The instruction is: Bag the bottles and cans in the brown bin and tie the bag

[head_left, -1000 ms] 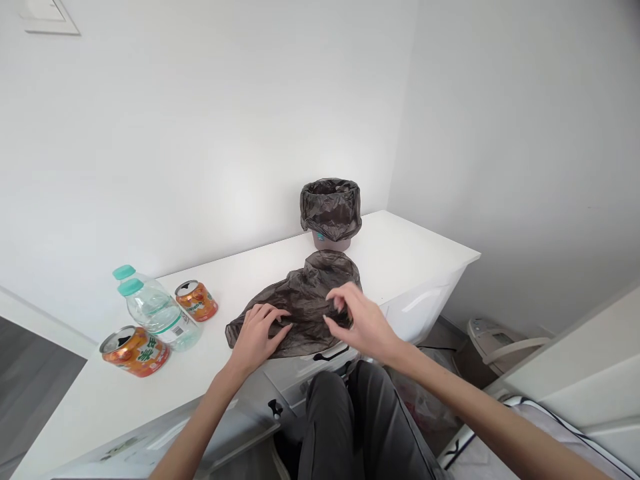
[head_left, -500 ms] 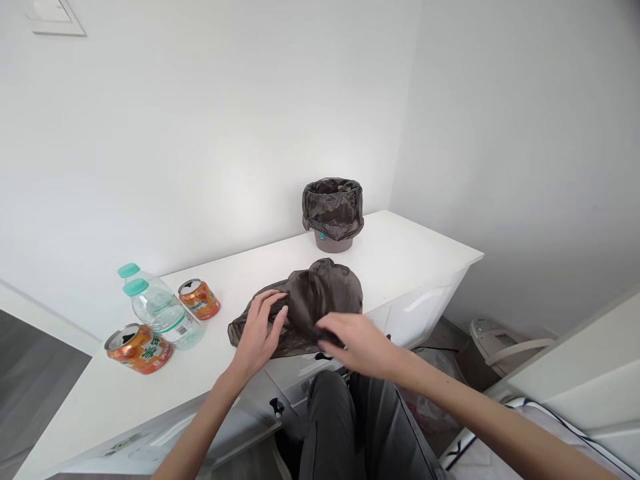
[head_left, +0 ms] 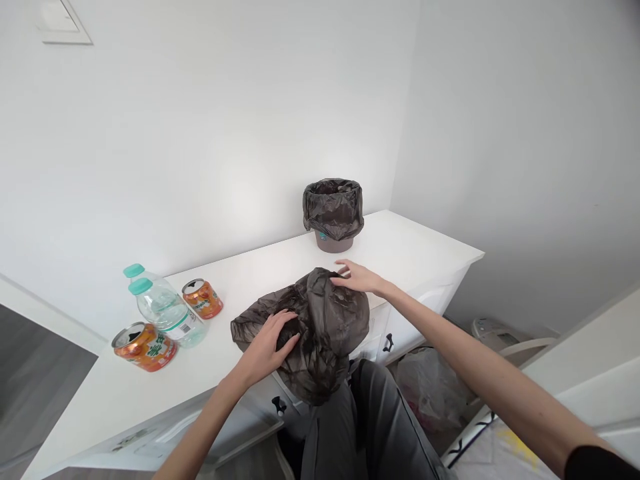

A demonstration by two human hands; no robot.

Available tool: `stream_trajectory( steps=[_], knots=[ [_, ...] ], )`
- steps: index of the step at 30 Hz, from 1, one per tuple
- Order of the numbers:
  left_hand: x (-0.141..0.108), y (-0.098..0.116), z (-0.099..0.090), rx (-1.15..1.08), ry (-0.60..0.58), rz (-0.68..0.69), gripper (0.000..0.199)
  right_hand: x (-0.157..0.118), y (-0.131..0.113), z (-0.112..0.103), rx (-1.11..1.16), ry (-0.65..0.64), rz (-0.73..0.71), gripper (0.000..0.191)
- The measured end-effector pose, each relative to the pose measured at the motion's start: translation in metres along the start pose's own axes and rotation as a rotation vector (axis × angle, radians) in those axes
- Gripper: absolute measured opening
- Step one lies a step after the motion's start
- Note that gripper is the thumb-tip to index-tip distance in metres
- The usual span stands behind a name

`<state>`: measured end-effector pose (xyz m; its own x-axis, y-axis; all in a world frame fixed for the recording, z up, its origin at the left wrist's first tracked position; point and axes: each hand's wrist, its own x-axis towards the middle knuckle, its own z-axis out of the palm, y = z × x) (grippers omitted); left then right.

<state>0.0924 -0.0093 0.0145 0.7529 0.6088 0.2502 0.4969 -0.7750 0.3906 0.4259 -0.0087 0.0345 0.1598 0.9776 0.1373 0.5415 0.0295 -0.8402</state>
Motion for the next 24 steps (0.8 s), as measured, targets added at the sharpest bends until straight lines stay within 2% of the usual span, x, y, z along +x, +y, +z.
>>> stream_trajectory(
  steps=[2,3,5,8,10,13,15,16,18,20,22,24],
  knots=[
    [-0.003,-0.007,0.000,-0.006,-0.028,-0.019,0.043,0.008,0.002,0.001,-0.035,-0.197,0.035,0.053],
    [-0.004,-0.011,-0.001,-0.004,-0.041,-0.027,0.044,0.008,0.000,0.001,-0.055,-0.251,0.008,0.045],
    [-0.007,-0.022,-0.002,0.012,-0.053,-0.038,0.048,0.003,-0.008,-0.001,-0.055,-0.249,-0.112,0.030],
    [-0.012,-0.036,-0.003,0.036,-0.047,-0.045,0.054,-0.006,-0.019,-0.015,0.097,-0.146,-0.267,0.021],
    [-0.013,-0.043,-0.002,0.040,-0.051,-0.047,0.054,-0.008,-0.019,-0.030,0.202,-0.043,-0.285,0.023],
    [-0.011,-0.054,-0.005,0.042,-0.041,-0.052,0.049,-0.004,-0.004,-0.050,0.229,0.170,-0.207,0.026],
    [-0.007,-0.059,-0.011,0.058,0.046,-0.086,0.045,-0.001,0.013,-0.059,0.134,0.277,-0.094,0.025],
    [-0.005,-0.060,-0.015,0.079,0.118,-0.113,0.043,0.000,0.022,-0.062,0.055,0.287,-0.025,0.025],
    [0.001,-0.053,-0.023,0.143,0.287,-0.158,0.039,-0.001,0.039,-0.063,-0.103,0.223,0.101,0.025],
    [0.007,-0.036,-0.028,0.207,0.406,-0.133,0.039,-0.005,0.052,-0.061,-0.203,0.132,0.150,0.031],
    [0.013,-0.015,-0.025,0.245,0.418,-0.032,0.039,-0.011,0.055,-0.053,-0.262,0.162,0.058,0.045],
    [0.018,0.002,-0.015,0.278,0.306,0.085,0.040,-0.018,0.049,-0.043,-0.323,0.256,-0.144,0.056]
  ],
)
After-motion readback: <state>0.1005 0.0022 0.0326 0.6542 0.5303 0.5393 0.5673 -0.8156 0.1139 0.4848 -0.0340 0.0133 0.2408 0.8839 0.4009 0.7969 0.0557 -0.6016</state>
